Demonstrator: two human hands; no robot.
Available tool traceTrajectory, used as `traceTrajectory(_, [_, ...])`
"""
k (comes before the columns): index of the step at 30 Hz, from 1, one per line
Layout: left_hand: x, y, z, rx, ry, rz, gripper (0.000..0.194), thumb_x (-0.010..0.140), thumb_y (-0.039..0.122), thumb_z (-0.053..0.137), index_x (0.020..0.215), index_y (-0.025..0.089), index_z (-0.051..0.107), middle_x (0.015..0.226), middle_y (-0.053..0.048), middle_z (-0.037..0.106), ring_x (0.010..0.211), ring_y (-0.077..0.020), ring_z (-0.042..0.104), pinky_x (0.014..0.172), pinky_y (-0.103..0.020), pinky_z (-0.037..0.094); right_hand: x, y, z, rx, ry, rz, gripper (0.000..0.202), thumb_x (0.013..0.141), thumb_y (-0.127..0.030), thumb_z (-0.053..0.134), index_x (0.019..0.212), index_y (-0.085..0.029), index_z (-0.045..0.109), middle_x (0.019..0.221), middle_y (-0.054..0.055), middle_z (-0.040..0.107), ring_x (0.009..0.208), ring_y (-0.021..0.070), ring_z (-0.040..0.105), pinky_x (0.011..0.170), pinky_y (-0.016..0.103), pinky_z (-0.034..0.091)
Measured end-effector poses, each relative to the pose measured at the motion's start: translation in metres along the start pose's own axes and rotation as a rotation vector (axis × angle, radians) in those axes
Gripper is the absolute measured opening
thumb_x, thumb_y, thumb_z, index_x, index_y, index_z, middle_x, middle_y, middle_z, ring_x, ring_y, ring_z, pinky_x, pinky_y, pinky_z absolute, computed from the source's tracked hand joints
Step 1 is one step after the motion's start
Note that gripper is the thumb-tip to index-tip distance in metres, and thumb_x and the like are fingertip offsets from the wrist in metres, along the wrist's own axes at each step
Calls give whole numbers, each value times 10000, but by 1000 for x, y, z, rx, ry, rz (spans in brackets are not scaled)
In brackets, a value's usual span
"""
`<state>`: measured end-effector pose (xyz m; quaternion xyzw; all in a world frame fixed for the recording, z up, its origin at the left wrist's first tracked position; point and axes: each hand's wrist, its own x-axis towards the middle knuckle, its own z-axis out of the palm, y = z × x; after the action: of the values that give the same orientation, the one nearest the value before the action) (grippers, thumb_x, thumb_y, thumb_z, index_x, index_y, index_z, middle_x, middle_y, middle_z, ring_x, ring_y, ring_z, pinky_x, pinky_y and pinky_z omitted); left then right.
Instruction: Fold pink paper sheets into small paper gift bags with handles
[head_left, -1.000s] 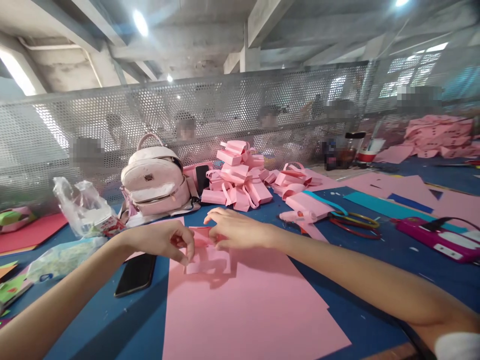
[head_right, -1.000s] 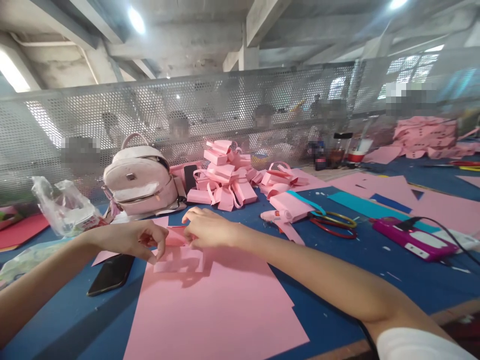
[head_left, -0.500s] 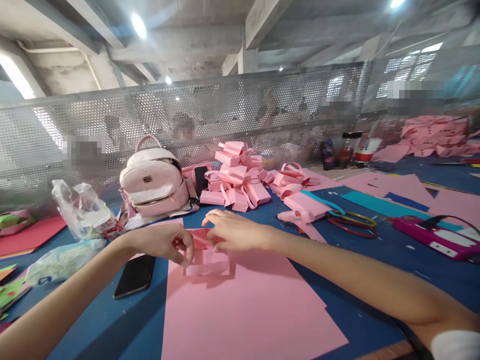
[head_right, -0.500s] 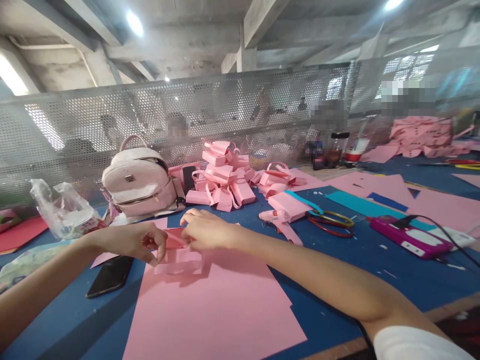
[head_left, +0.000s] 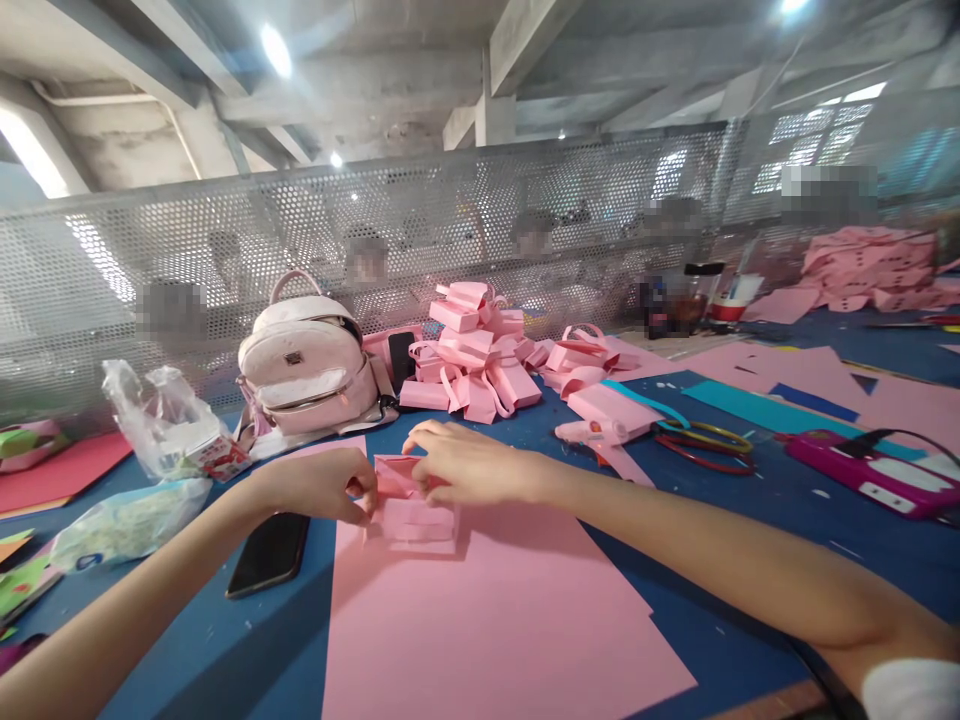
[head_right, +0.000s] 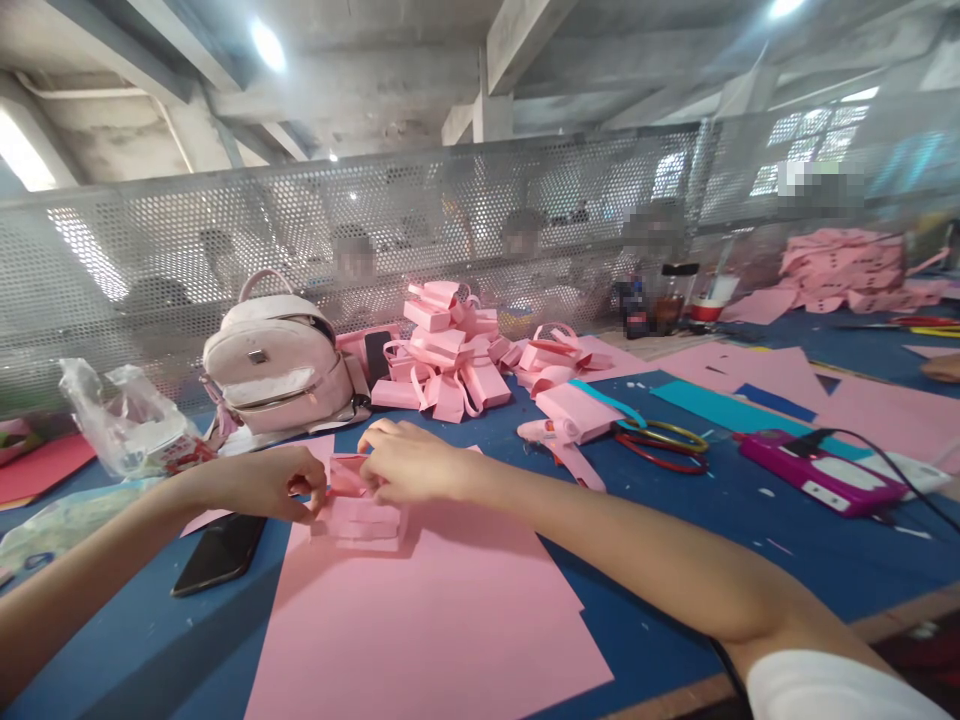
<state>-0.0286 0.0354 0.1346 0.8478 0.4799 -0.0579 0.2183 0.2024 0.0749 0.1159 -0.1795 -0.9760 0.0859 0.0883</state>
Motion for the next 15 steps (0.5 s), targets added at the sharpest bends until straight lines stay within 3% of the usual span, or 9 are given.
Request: traceTrajectory(15, [2,0,13,127,44,-88,134,689,231,588,756,177,691,729,-9,649,659,-158,554,555,-228,353,0,1,4,-15,0,-15,87,833,-164,698,759,-194,733,1310,110,597,1258,289,494,1015,429,432])
